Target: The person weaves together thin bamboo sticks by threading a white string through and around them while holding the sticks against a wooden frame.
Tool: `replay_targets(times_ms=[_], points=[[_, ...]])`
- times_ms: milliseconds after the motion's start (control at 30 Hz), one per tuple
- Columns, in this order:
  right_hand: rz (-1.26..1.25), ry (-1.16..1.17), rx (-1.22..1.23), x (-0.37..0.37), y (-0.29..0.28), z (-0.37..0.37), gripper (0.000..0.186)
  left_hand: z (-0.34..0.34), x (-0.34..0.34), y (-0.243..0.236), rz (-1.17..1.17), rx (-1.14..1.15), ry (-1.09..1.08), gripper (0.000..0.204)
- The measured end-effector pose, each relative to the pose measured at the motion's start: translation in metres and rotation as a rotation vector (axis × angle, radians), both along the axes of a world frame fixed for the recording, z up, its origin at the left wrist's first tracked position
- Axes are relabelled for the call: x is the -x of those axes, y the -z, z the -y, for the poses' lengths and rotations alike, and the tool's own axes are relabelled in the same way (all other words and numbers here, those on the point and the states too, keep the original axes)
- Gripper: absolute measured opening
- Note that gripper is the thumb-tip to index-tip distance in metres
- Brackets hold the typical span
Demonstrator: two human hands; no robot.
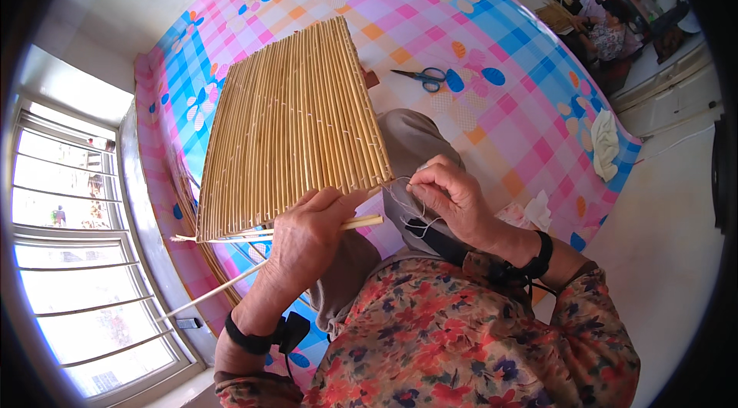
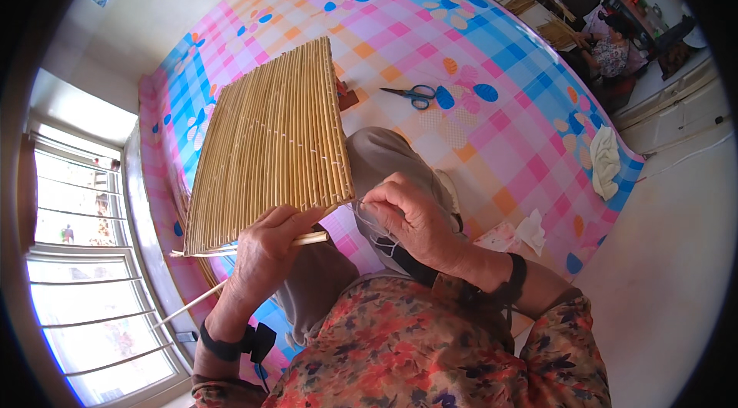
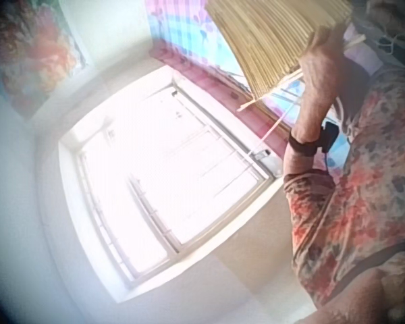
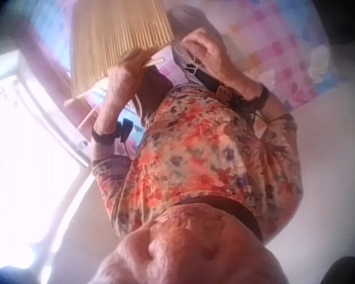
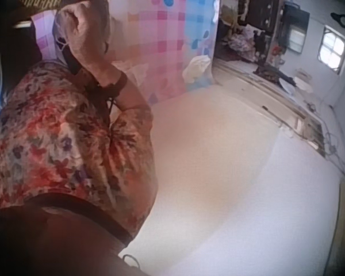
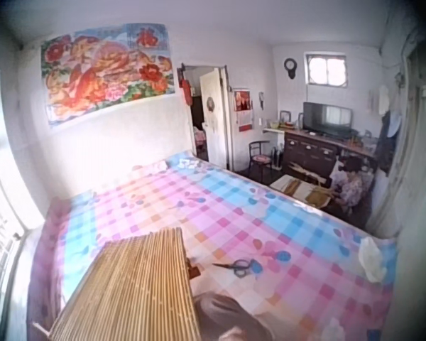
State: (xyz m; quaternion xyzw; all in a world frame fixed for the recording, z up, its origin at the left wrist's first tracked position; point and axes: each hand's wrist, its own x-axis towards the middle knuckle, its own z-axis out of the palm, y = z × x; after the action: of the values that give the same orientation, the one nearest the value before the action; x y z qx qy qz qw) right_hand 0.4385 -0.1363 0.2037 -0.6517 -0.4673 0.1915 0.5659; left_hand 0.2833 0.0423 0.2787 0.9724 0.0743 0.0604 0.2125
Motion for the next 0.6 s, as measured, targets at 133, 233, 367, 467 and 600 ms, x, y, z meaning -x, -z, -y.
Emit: replay_targets(times_ms=[133,233,367,467,600], points=[[-0.281,0.028,-0.039,-0.004,0.000,-0.021,0.015,-0.005,0.001,-0.005,-0.027,0.028,-0.011,0.031],[-0.567,-0.015,0.069,-0.017,0.002,-0.042,0.019,-0.010,0.006,-0.016,-0.012,0.020,-0.046,0.029],[-0.856,-0.097,0.164,-0.026,0.010,-0.069,0.021,-0.032,0.015,-0.026,-0.073,0.089,-0.157,0.028],[-0.849,-0.114,0.211,-0.023,0.023,-0.095,0.021,-0.051,0.024,-0.015,-0.026,0.173,-0.194,0.025],[-1.020,-0.100,0.215,-0.017,0.044,-0.129,0.016,-0.066,0.033,0.002,-0.031,0.289,-0.321,0.021]])
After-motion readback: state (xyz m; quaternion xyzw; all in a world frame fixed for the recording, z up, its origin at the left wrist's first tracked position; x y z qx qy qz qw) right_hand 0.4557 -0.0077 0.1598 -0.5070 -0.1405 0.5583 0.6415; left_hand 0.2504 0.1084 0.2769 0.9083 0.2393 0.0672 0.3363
